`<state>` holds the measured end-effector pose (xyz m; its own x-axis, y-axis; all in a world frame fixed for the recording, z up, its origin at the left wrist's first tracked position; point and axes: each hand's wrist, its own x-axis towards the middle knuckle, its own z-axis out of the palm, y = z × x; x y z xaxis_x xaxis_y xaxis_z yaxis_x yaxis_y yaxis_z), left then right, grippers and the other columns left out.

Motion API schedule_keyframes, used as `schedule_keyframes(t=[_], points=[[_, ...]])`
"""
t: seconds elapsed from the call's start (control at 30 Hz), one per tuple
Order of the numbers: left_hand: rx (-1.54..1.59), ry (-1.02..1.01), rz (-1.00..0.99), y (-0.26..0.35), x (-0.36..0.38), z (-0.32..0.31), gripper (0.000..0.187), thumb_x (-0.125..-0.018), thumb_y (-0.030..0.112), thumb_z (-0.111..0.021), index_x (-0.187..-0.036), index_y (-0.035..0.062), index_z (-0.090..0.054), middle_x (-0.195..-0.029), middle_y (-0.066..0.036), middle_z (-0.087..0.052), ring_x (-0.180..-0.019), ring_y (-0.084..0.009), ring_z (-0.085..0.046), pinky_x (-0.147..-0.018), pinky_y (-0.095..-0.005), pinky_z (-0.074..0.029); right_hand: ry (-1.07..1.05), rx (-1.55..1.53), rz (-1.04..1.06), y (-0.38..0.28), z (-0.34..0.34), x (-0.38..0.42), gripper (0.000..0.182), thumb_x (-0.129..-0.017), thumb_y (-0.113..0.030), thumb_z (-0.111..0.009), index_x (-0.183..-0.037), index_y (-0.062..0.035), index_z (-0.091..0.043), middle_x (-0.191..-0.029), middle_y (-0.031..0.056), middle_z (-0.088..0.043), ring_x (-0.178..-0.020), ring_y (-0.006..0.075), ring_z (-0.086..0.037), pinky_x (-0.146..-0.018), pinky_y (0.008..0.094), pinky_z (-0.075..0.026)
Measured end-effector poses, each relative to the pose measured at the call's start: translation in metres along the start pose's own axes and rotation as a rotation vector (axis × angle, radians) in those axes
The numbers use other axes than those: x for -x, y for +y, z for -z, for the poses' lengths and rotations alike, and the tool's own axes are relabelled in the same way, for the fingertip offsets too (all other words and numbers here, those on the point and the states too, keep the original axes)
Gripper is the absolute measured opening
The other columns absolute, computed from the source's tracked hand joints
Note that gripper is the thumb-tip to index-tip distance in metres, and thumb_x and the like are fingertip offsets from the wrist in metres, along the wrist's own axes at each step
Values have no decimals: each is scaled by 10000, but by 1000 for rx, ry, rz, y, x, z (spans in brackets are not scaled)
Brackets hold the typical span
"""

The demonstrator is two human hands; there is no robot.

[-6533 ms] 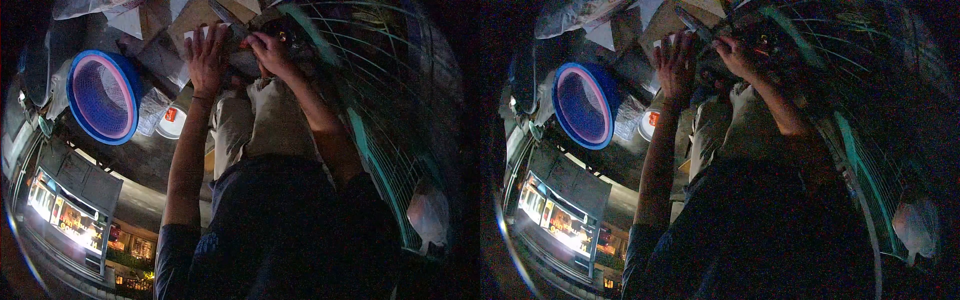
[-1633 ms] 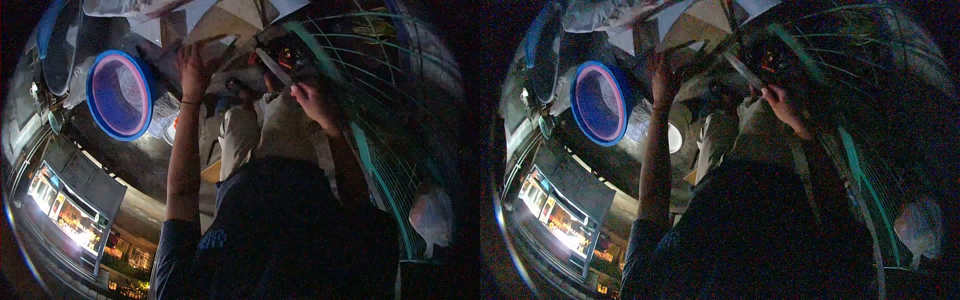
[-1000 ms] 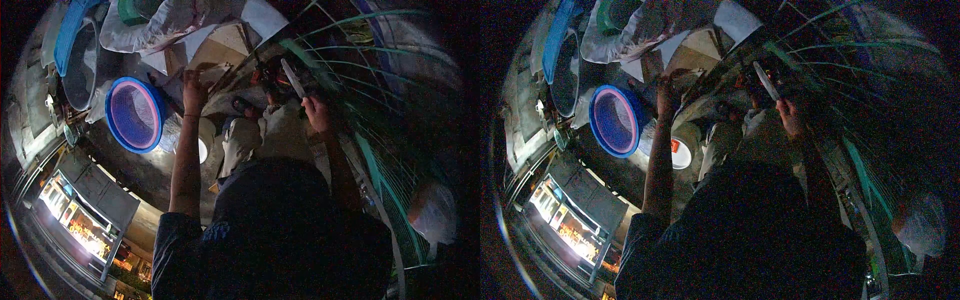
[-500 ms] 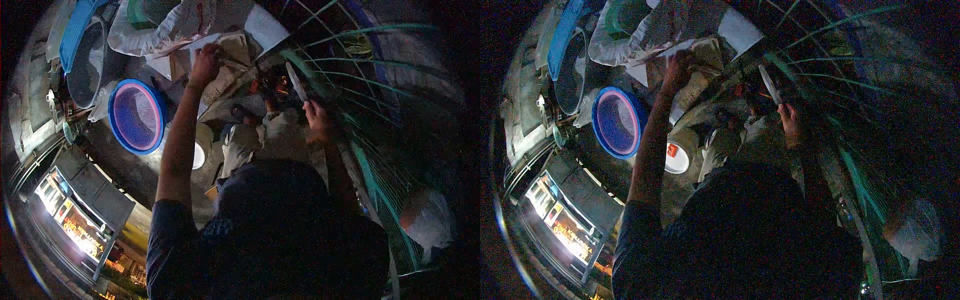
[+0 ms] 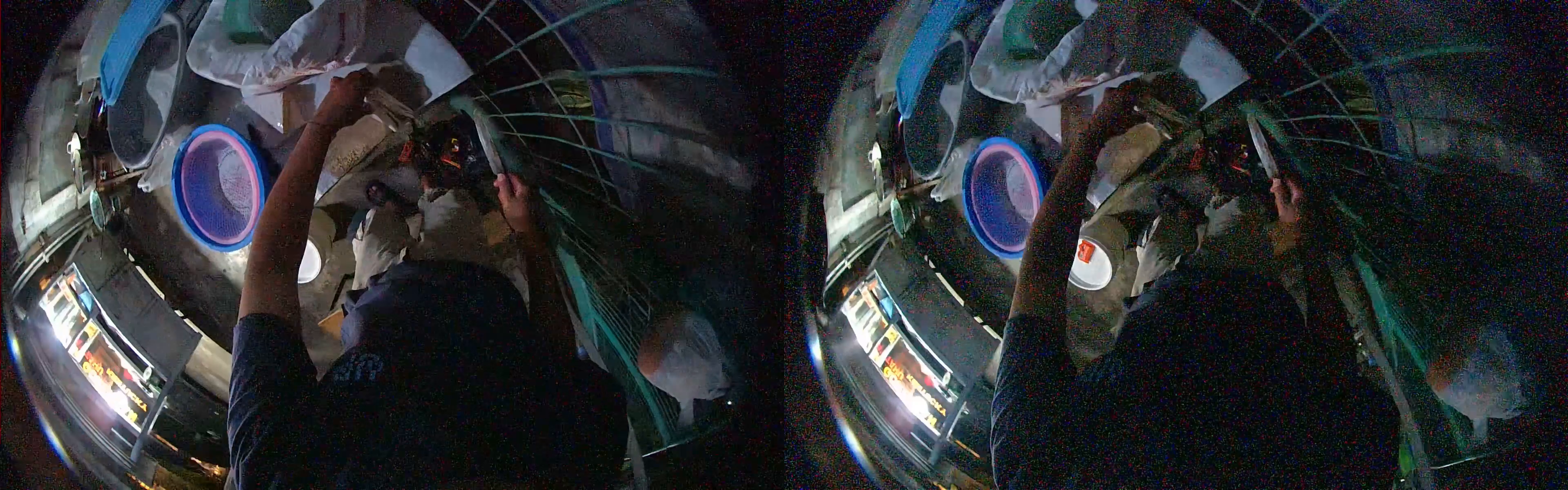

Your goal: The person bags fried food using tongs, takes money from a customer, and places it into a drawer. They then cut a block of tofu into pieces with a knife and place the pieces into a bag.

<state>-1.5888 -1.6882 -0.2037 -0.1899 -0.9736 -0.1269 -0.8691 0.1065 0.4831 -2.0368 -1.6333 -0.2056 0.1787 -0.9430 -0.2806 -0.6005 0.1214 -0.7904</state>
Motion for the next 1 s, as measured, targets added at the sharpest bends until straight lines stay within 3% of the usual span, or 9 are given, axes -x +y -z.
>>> schedule_keyframes(t=[0.13, 0.2, 0.23, 0.4, 0.6, 0.73, 0.8, 0.9, 1.0], points=[[-4, 19, 102, 32, 38, 11, 429, -784, 214, -695, -1190, 113, -603, -1110, -159, -624, -1047, -362, -568, -916, -459, -431, -116, -34, -37, -3, 2, -11, 342, -983, -380, -506, -909, -52, -570, -611, -16, -376, -524, 90, -358, -516, 315, -309], [182, 392, -8, 27, 73, 0, 371, -771, 144, -696, -1132, 100, -619, -1084, -147, -636, -968, -366, -601, -861, -445, -469, -121, -27, 136, -7, -4, -23, 363, -988, -402, -490, -894, -60, -565, -611, -27, -348, -521, 81, -333, -508, 320, -286], [162, 420, 31, 38, 93, 16, 371, -771, 144, -696, -1132, 100, -619, -1084, -147, -636, -968, -366, -601, -861, -445, -469, -243, 60, -96, -48, 7, -23, 366, -991, -412, -483, -881, -74, -568, -586, -39, -342, -496, 63, -316, -471, 313, -270], [461, 775, 511, 77, 196, 109, 345, -750, 0, -682, -1080, 75, -616, -1062, -140, -652, -948, -350, -633, -788, -375, -512, -353, -102, 37, 4, -16, -64, 368, -988, -417, -486, -874, -79, -575, -513, -48, -328, -410, 44, -276, -373, 280, -226], [36, 809, 633, -23, 275, 137, 355, -765, -74, -558, -1086, 63, -624, -1019, -147, -656, -940, -327, -650, -787, -369, -518, -452, -138, 27, -53, -38, -70, 369, -989, -416, -482, -858, -81, -566, -524, -49, -351, -419, 38, -314, -377, 262, -246], [576, 782, 709, -143, 287, 84, 381, -738, -61, -537, -1075, 84, -639, -1092, -158, -630, -1019, -351, -610, -837, -414, -505, -431, -62, 81, -76, -46, -64, 363, -990, -421, -477, -865, -93, -568, -544, -53, -363, -433, 37, -327, -393, 248, -259], [-245, 808, 431, -141, 278, 90, 394, -734, -19, -554, -1105, 86, -635, -1170, -146, -593, -1100, -349, -545, -892, -407, -481, -444, -63, 27, -80, -44, -59, 363, -991, -424, -474, -869, -95, -568, -551, -54, -365, -435, 39, -328, -397, 246, -263], [-390, 837, 628, -115, 249, 117, 416, -731, 39, -583, -1146, 53, -608, -1181, -146, -558, -1118, -351, -500, -934, -423, -457, -413, -26, 15, -78, -40, -54, 361, -991, -424, -474, -881, -92, -564, -553, -55, -367, -435, 44, -331, -396, 248, -271], [-391, 825, 415, -73, 197, 120, 421, -759, 88, -598, -1171, 12, -563, -1124, -161, -547, -1044, -353, -523, -902, -441, -474, -352, -70, 69, -66, -32, -50, 357, -990, -420, -476, -885, -90, -564, -550, -51, -364, -431, 49, -336, -395, 252, -285]])
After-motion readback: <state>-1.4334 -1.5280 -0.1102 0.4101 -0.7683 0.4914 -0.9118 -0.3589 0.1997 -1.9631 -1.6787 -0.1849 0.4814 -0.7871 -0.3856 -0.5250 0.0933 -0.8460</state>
